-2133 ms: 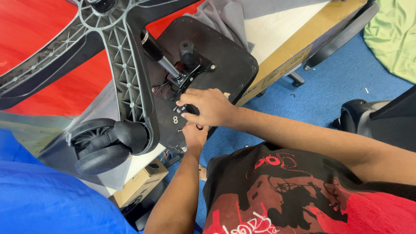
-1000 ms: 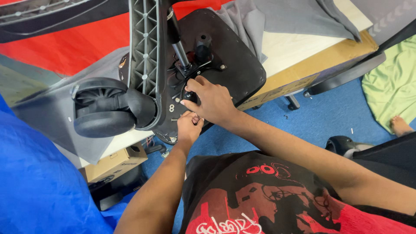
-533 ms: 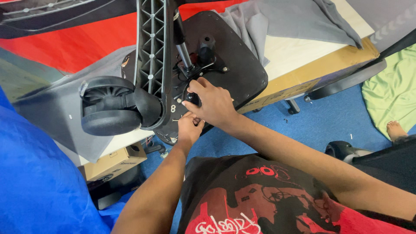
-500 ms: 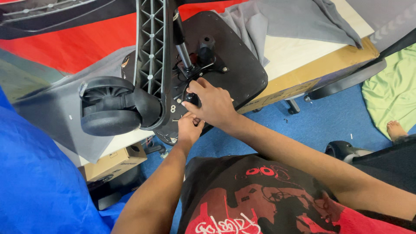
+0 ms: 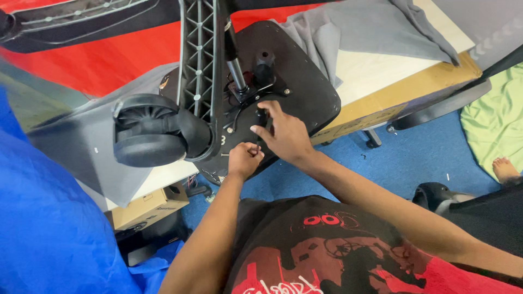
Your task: The person assembles an office chair base by attaching the gas lift cylinder to the five-star base using a screwdriver and screws. They tighten multiple screws to secure the connection between the base and the cylinder.
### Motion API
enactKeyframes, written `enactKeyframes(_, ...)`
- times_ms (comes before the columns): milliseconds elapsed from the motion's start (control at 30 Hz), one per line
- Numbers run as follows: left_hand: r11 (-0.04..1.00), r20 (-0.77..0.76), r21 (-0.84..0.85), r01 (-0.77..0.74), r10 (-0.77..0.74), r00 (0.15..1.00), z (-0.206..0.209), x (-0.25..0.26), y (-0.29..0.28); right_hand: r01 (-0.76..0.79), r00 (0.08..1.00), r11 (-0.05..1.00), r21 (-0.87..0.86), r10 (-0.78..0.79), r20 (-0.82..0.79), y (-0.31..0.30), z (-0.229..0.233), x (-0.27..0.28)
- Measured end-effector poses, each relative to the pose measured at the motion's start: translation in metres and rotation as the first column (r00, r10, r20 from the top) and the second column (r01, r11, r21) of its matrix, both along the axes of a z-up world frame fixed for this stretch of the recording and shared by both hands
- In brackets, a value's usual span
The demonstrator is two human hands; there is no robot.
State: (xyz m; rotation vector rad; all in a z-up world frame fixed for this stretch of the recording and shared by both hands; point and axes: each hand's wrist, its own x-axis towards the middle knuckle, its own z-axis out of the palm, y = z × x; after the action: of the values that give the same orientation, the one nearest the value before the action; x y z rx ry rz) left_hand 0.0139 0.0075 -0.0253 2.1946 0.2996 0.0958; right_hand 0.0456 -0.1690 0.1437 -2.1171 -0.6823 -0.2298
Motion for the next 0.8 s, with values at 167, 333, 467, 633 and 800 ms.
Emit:
enactKeyframes(167, 0.922, -0.042, -0.382, 0.069, -0.092, 0.995, 0.013, 0.003, 0.036, 0.094, 0.992, 0.980, 0.177, -0.107, 0.066, 0.002, 0.033, 0.012)
enactKeyframes(333, 0.747, 0.170, -0.654, 0.117, -0.006, 0.985, 0.086, 0.003, 0.091, 0.006, 0.993, 0.922, 0.387, -0.050, 0.104, 0.000, 0.086, 0.041)
enactKeyframes(467, 0.829, 0.234, -0.503, 0.245, -0.143, 0.962, 0.179, 0.007, 0.115, -0.138, 0.959, 0.878, 0.458, 0.003, 0.282, 0.001, 0.131, 0.061)
enactKeyframes(633, 0.966, 0.052, -0.224, 0.128, -0.120, 0.991, 0.290, 0.007, 0.110, -0.181, 0.931, 0.836, 0.518, -0.024, 0.364, 0.007, 0.177, 0.086)
enactKeyframes(800, 0.982, 0.404, -0.133, 0.137, -0.073, 0.912, 0.367, 0.017, 0.100, -0.145, 0.933, 0.792, 0.593, -0.090, 0.350, 0.028, 0.212, 0.108)
